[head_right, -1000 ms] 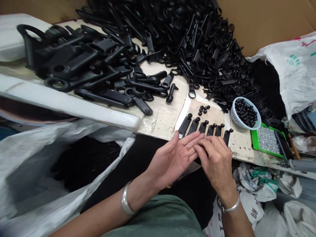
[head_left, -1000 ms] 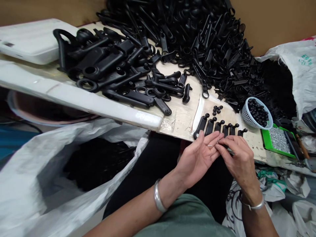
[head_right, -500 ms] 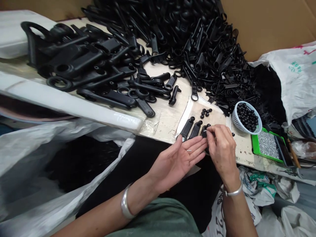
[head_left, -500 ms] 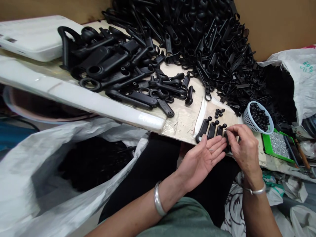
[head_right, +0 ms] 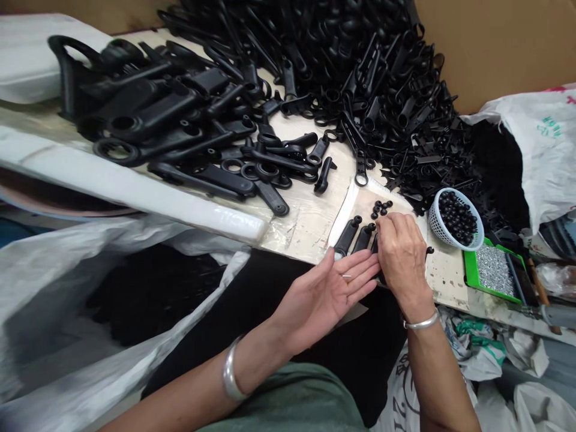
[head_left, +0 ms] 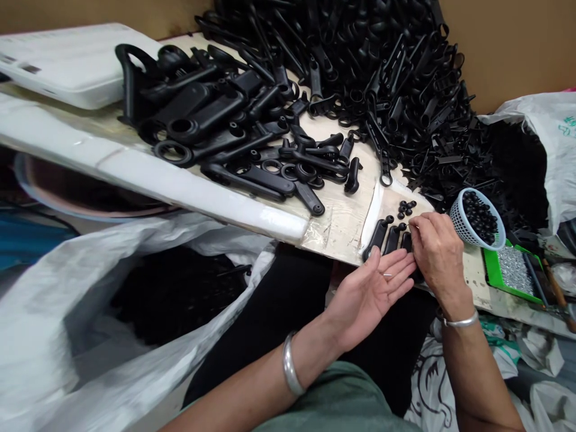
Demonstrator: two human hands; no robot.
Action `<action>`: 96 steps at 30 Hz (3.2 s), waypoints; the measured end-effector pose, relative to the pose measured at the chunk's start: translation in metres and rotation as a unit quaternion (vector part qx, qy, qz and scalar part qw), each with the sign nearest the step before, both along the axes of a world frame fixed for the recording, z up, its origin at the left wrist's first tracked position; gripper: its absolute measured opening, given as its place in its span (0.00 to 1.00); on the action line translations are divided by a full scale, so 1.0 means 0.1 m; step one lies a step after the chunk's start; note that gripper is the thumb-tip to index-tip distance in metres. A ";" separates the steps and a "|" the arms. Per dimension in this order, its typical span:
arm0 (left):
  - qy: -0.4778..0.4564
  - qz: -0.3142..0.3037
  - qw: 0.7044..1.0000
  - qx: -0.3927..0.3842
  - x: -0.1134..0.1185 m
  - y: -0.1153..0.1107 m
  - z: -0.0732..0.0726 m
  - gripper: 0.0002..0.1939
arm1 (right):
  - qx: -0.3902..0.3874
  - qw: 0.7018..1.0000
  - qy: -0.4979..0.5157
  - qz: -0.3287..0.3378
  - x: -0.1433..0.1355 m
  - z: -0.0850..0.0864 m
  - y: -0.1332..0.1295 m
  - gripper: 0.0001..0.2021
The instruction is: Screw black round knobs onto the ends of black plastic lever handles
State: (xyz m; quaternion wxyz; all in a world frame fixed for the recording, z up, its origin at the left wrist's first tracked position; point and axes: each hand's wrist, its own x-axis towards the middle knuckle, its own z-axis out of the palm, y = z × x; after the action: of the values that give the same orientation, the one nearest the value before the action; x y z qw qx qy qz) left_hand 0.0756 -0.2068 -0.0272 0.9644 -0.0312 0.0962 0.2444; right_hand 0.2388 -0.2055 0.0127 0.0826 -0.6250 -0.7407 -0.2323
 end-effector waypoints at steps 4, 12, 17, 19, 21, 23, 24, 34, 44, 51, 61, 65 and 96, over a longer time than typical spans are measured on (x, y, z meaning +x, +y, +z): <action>0.004 0.001 1.000 -0.003 -0.01 0.01 0.00 0.33 | -0.027 0.999 -0.038 0.008 0.01 0.01 0.02 0.11; 0.010 0.021 1.000 -0.019 -0.02 0.01 0.05 0.31 | -0.045 0.980 0.181 0.066 0.00 0.21 -0.24 0.08; 0.026 0.031 0.999 -0.008 0.00 -0.03 0.06 0.27 | -0.118 0.959 0.222 0.131 -0.24 0.23 -0.53 0.11; 0.036 0.022 0.999 0.013 0.00 -0.06 0.06 0.27 | -0.121 0.968 0.176 0.135 -0.34 0.17 -0.58 0.12; 0.044 0.013 0.998 0.031 0.00 -0.08 0.07 0.27 | -0.119 0.974 0.142 0.131 -0.40 0.12 -0.61 0.12; 0.046 0.003 0.998 0.046 -0.01 -0.09 0.07 0.28 | -0.122 0.975 0.133 0.128 -0.42 0.11 -0.63 0.11; 0.043 0.000 0.998 0.055 -0.01 -0.10 0.07 0.29 | -0.126 0.973 0.139 0.131 -0.41 0.12 -0.63 0.11; -0.004 -0.012 0.996 0.090 0.01 -0.08 -0.04 0.32 | -0.045 0.938 0.342 -0.011 -0.09 0.21 -0.05 0.04; 0.021 -0.014 0.997 0.074 -0.01 -0.08 -0.04 0.24 | -0.052 0.942 0.331 0.038 0.02 0.01 0.31 0.03; 0.028 -0.013 0.997 0.075 0.01 -0.09 -0.05 0.23 | -0.057 0.944 0.321 0.041 0.04 -0.06 0.35 0.03; 0.087 0.020 0.975 0.205 -0.08 -0.10 -0.07 0.20 | 0.110 0.964 0.243 -0.014 0.05 0.40 -0.38 0.05; 0.226 0.034 0.860 0.456 -0.06 -0.15 -0.04 0.20 | 0.190 0.930 0.295 -0.107 0.26 0.40 -0.97 0.04; 0.287 0.027 0.373 0.882 0.64 -0.02 -0.37 0.26 | -0.065 0.965 0.242 -0.074 0.57 -0.38 -1.16 0.14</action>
State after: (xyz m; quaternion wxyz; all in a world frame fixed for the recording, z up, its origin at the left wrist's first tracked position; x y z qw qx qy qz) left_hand 0.1399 -0.2085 -0.0645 0.3528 0.9066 0.0958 0.2110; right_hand 0.2961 -0.3215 -0.0254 0.2018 -0.7195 -0.6638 -0.0310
